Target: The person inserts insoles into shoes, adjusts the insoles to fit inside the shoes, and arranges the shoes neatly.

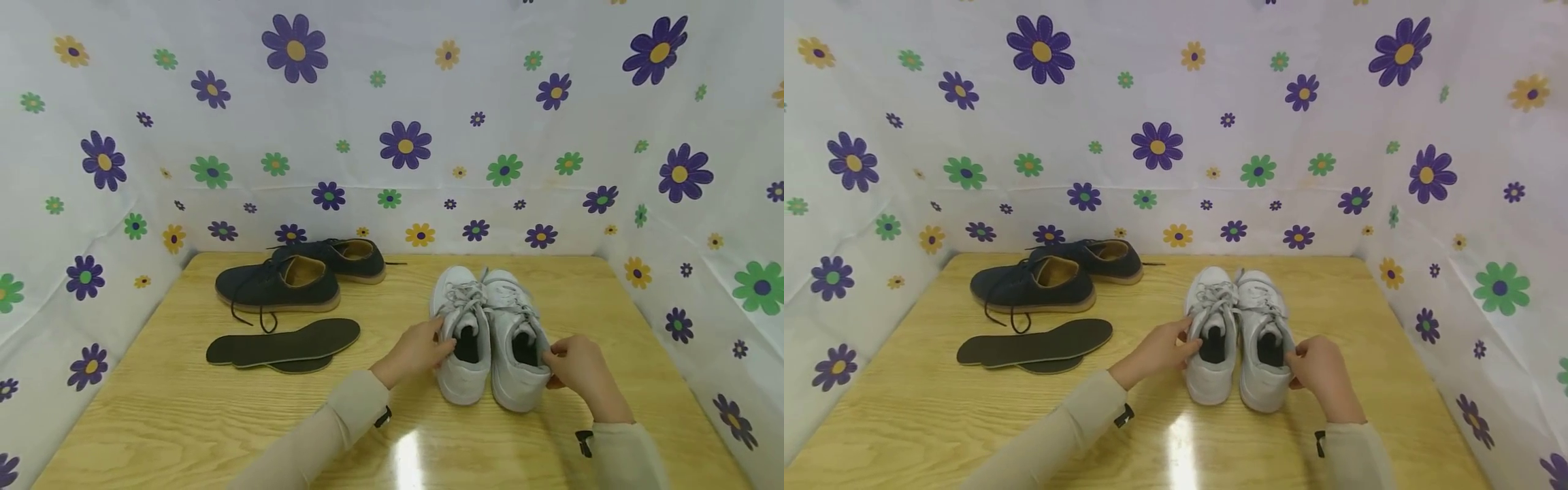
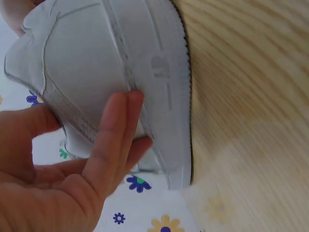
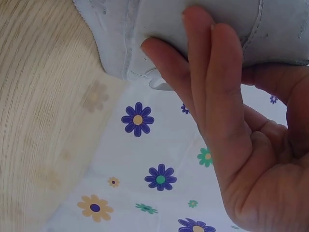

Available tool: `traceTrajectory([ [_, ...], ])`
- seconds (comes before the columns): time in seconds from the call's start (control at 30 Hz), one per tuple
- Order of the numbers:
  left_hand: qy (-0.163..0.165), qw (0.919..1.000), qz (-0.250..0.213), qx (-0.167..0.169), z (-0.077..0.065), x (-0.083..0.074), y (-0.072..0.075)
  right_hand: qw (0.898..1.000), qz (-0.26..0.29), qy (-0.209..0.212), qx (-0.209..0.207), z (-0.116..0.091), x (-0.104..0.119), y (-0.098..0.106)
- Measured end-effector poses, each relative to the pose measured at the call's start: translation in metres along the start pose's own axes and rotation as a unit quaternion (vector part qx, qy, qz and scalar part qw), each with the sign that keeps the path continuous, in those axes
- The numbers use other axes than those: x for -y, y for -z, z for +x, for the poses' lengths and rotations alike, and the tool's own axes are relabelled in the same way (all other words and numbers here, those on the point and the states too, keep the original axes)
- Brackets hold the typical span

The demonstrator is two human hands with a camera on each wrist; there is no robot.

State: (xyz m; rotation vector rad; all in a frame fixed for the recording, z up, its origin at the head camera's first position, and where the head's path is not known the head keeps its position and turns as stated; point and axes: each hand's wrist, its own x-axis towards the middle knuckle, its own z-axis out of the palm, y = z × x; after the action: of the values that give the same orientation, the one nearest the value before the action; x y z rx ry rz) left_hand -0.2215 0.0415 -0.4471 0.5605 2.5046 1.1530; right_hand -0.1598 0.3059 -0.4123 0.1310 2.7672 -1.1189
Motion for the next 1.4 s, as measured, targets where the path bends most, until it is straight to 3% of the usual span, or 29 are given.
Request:
traceTrajectory([
  [0.1, 0.003, 0.9993, 0.009, 0.036, 0.008, 0.008, 0.008, 1.0, 0.0, -0.006, 0.001, -0.002, -0.003, 0.001],
  [0.17, 0.001, 0.999, 0.026, 0.036, 0.013, 0.014, 0.02, 1.0, 0.001, -0.01, -0.001, -0.004, -0.005, 0.0],
  [0.23, -0.005, 0.9987, 0.049, -0.012, 0.02, 0.02, 0.034, 1.0, 0.002, -0.015, -0.003, -0.006, -0.007, -0.001],
  [0.3, 0.001, 0.9938, 0.059, -0.094, 0.027, 0.027, 0.051, 1.0, 0.002, -0.021, -0.004, -0.008, -0.008, -0.002],
  [0.4, 0.027, 0.9746, 0.065, -0.213, 0.038, 0.038, 0.076, 1.0, 0.003, -0.028, -0.003, -0.01, -0.009, -0.004],
  [0.47, 0.055, 0.9669, 0.069, -0.239, 0.044, 0.046, 0.09, 1.0, 0.004, -0.028, -0.001, -0.011, -0.008, -0.004],
  [0.57, 0.088, 0.9683, 0.082, -0.219, 0.052, 0.057, 0.104, 1.0, 0.0, -0.022, -0.003, -0.01, -0.005, -0.004],
  [0.63, 0.091, 0.9717, 0.088, -0.2, 0.055, 0.063, 0.107, 1.0, -0.004, -0.016, -0.006, -0.009, -0.003, -0.003],
  [0.8, 0.081, 0.9754, 0.077, -0.19, 0.054, 0.068, 0.1, 1.0, -0.006, -0.014, -0.007, -0.006, 0.002, 0.0],
  [0.93, 0.069, 0.9721, 0.084, -0.207, 0.044, 0.066, 0.088, 1.0, -0.01, -0.016, -0.006, -0.005, 0.002, 0.001],
  [1.1, 0.038, 0.9664, 0.137, -0.214, 0.027, 0.065, 0.077, 1.0, -0.003, -0.02, -0.005, -0.003, 0.002, -0.001],
  [1.23, 0.018, 0.9649, 0.176, -0.194, 0.014, 0.062, 0.067, 1.0, -0.001, -0.018, -0.006, -0.003, 0.003, -0.003],
  [1.4, -0.016, 0.9736, 0.189, -0.127, -0.007, 0.051, 0.055, 1.0, 0.002, -0.017, -0.008, -0.002, 0.004, -0.005],
])
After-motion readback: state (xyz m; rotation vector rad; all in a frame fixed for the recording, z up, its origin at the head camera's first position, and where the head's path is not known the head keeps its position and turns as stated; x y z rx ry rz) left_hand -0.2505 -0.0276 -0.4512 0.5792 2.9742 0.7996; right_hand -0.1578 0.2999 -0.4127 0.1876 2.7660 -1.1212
